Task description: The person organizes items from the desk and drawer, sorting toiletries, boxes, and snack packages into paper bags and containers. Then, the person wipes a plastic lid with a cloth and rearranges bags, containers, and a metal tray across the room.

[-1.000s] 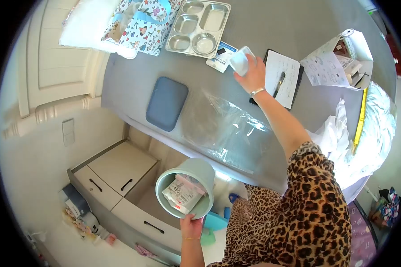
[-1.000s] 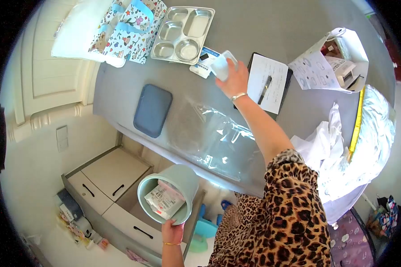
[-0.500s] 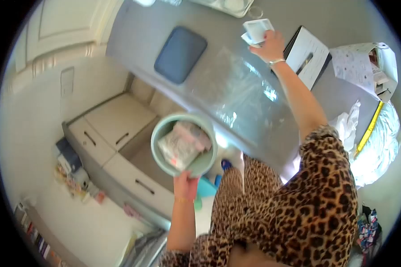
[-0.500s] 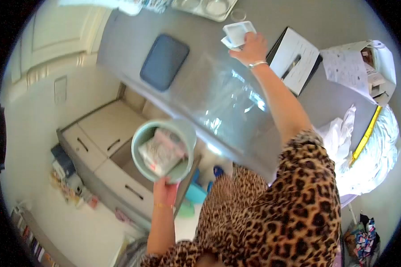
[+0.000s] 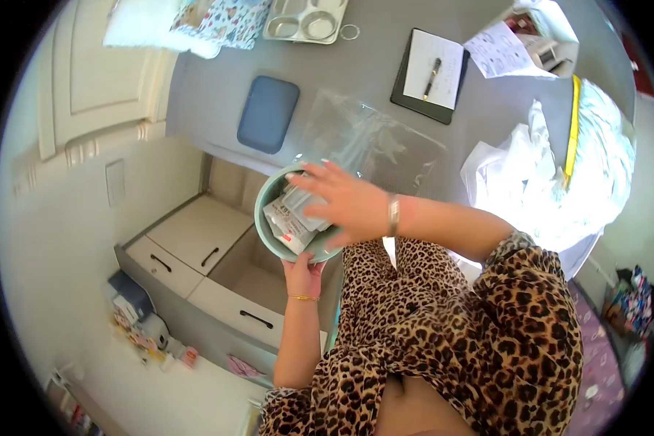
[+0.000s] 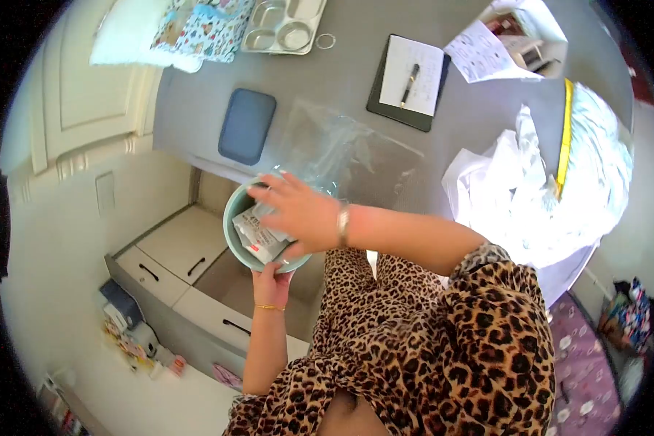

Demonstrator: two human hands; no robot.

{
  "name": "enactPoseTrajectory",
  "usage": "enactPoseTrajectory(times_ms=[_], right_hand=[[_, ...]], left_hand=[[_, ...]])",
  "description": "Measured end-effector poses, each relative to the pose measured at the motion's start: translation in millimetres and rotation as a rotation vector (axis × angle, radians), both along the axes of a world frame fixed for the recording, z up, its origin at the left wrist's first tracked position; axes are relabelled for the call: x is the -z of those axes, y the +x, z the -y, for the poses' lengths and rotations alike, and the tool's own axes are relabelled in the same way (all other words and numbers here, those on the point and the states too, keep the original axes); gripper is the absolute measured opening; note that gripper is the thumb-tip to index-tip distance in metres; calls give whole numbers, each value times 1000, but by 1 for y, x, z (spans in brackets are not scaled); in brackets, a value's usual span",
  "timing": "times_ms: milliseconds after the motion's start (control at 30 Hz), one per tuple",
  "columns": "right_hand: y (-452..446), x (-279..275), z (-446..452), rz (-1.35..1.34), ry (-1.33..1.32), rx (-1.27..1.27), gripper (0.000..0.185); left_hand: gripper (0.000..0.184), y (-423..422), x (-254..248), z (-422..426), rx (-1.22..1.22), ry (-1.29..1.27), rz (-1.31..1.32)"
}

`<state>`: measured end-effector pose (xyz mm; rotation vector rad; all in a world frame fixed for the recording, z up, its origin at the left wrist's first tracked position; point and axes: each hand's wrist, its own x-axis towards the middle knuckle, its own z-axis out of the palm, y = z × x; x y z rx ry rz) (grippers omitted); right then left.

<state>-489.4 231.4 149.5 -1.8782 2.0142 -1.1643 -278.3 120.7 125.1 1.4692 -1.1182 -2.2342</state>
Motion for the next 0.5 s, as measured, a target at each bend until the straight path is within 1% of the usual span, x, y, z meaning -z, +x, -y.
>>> enactPoseTrajectory(times_ms=[33, 100, 167, 233, 267, 300, 367, 400, 433, 467, 500], right_hand=[[-5, 7, -3, 165, -120, 65, 46], [-29, 32, -19, 535, 138, 576, 44], [-66, 124, -20, 595, 320, 978, 51], [-89, 197, -15, 530, 353, 1075, 61], [-101, 229, -6, 544, 439, 1074, 66], [-107, 247, 7, 571, 528, 1063, 71], [-117, 248, 17, 757, 610, 1094, 67], [-119, 243, 15, 797, 650, 1141, 61], [-118, 230, 11, 839, 689, 1187, 55], [-114, 217, 2, 883, 727, 1232, 51], [-110, 205, -13, 936, 621, 1241, 49]], left_hand=[[71, 7, 2, 8, 15, 20, -27], [72, 13, 3, 26, 38, 60, -59], [71, 28, 10, 43, 66, 89, -104], [70, 35, 17, 60, 92, 118, -102], [69, 36, 21, 69, 100, 125, -79], [68, 37, 22, 77, 104, 128, -44], [67, 32, 25, 82, 110, 74, 18], [67, 29, 26, 82, 122, 53, 54], [65, 26, 25, 83, 157, 59, 5], [65, 20, 23, 87, 180, 69, 25], [64, 15, 23, 90, 192, 80, 34]])
